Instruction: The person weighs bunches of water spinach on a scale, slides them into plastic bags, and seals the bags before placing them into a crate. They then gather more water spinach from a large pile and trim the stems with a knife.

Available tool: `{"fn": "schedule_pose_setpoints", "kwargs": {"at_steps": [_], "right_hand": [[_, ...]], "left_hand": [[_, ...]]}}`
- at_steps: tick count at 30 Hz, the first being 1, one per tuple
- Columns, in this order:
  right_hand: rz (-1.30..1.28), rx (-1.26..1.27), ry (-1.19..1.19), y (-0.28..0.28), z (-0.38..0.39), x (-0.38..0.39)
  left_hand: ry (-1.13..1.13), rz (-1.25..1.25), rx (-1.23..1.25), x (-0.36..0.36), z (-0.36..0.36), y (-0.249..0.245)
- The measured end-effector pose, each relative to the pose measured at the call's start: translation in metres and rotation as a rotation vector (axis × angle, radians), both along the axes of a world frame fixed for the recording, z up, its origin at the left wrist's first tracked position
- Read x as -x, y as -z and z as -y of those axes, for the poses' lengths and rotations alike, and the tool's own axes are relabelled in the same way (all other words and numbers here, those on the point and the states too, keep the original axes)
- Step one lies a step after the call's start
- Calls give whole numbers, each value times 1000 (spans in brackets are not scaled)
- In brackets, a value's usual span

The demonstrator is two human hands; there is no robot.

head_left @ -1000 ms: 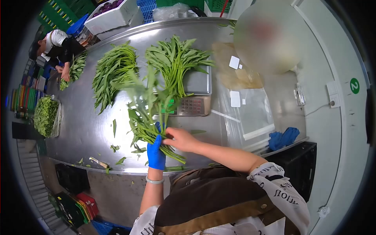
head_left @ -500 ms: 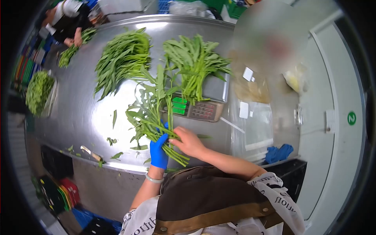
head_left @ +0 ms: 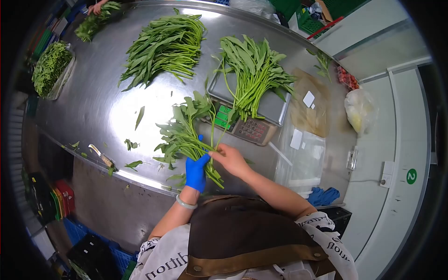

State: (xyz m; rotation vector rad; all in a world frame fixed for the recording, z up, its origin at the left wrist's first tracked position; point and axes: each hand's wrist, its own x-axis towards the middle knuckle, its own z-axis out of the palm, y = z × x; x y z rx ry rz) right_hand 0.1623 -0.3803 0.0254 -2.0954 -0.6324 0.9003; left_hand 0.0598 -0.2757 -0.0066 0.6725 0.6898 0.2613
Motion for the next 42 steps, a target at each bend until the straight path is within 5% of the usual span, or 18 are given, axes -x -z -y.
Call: {"fn": "schedule_pose_setpoints", "kwargs": {"at_steps": [7,10,13,19,25,29,34,35,40,42], "right_hand": [[-195,-186,122,24,-2,6],[-469,-98,187,38,-7,8],[-176,-114,128,41,-8,16],[-82,-244,100,-2,-18,7],[182,-730,583,-107,-24,-82],[250,-934,630,-120,-9,-161],[344,-80,581,8,20,-209],[532,-17,431,7,26,-197],[856,-76,482,-5,80,-175],[902,4,524,18,127,-184]], "left_hand": [[30,-2,61,4,-5,3],[59,18,90,12,-1,8],[13,-89,71,13,-5,13],[-49,-252,114,18,-2,32],[-207,-238,-132,10,-21,12],[-333,-127,-425,-10,-54,-13],[-333,-70,-535,-28,-103,0],[-283,-87,-484,-27,-117,19],[-61,-368,-120,3,-182,113],[-96,-324,-180,6,-189,103]]}}
